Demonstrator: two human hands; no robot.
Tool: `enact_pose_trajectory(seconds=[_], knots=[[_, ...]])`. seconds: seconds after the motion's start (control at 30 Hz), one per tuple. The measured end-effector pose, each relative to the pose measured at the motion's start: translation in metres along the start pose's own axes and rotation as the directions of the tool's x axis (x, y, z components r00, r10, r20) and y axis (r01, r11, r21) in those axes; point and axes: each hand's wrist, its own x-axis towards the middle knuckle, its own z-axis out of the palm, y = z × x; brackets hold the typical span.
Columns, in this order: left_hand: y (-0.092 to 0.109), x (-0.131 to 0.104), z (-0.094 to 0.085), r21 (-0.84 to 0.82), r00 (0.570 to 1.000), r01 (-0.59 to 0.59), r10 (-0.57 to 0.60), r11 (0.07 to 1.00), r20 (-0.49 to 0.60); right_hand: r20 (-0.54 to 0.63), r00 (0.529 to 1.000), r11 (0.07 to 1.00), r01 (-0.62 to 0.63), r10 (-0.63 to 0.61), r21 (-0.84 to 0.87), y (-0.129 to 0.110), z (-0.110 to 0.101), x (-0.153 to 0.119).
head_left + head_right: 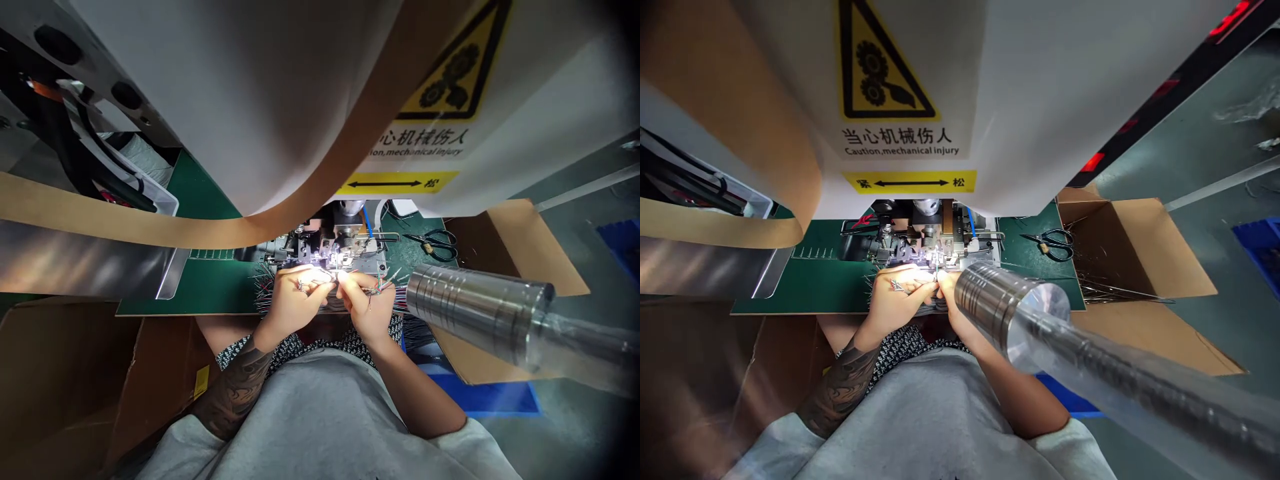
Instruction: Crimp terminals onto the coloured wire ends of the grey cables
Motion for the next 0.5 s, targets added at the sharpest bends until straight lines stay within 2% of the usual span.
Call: enact_pose_trajectory(seconds=[0.1,0.23,0.5], knots=[[0.000,-0.001,0.002,-0.024,1.000,0.029,-0.029,0.999,-0.004,-0.012,1.000,0.998,0.028,-0.029,-0.056,-0.003,-0.001,-0.004],[0.002,0.000,0.005,-0.025,1.000,-0.003,0.003,1.000,-0.005,-0.068,0.997,0.997,0.027,-0.031,-0.071,-0.006,0.001,-0.002],[0.009,0.004,0.010,0.050,0.994,-0.072,0.076,0.996,-0.084,-0.232,0.970,0.990,-0.036,0.067,0.137,0.005,0.011,0.015]])
